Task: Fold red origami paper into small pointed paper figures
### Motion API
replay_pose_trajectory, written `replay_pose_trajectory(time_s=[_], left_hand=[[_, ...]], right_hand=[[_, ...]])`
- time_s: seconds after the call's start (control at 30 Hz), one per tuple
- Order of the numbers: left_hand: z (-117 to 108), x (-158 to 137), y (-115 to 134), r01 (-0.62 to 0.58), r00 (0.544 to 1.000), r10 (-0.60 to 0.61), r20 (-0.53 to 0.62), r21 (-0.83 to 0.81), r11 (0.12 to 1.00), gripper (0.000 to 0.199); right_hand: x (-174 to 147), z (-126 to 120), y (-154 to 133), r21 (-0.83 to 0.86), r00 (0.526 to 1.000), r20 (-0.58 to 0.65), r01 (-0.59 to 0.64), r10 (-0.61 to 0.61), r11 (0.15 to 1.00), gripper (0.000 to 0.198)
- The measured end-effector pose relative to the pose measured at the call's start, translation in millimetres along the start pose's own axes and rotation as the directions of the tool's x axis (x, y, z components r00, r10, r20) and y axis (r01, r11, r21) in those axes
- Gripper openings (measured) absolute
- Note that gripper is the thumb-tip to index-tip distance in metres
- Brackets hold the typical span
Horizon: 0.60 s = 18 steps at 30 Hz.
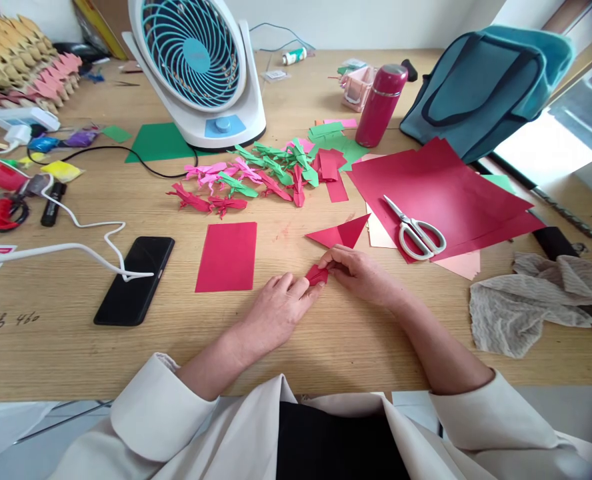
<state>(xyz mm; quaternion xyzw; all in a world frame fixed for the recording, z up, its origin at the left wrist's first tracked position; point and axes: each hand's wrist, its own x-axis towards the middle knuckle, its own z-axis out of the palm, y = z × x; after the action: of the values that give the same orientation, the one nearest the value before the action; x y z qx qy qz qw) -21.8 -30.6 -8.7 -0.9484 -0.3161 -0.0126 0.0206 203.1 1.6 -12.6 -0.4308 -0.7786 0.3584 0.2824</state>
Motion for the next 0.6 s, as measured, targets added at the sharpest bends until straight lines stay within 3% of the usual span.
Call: replay_pose_trajectory(time_s=[0.13,0.27,0.37,0.47,0.6], left_hand=[[5.1,4.5,-2.4,0.050,0.993,-0.065,-0.098,-0.144,0.988,0.036],[4.9,19.9,-2.8,0.199,0.962,-0.249,-0.114,-0.331,0.922,0.012],[4.4,32.3,-4.4,0.316,0.911,-0.398,-0.106,-0.438,0.841,0.019],[5.1,39.5,-7.4,0.328,0.902,-0.424,-0.083,-0.507,0.797,0.017],[5.0,43.2,-11.2,0.333,0.910,-0.411,-0.054,-0.494,0.803,0.007]], right_hand=[[-1.0,-0.5,-1.9,-0.008,1.000,0.023,0.008,-0.007,1.000,0.034],[-2.2,0.3,-1.3,-0.012,1.000,0.020,0.019,-0.019,1.000,0.035],[-2.7,1.7,0.3,0.018,1.000,-0.015,0.028,-0.028,0.999,0.032],[-2.5,3.2,2.1,0.051,0.997,-0.060,0.049,-0.046,0.997,0.027],[-1.3,4.0,3.0,0.081,0.989,-0.138,0.063,-0.051,0.995,0.024]])
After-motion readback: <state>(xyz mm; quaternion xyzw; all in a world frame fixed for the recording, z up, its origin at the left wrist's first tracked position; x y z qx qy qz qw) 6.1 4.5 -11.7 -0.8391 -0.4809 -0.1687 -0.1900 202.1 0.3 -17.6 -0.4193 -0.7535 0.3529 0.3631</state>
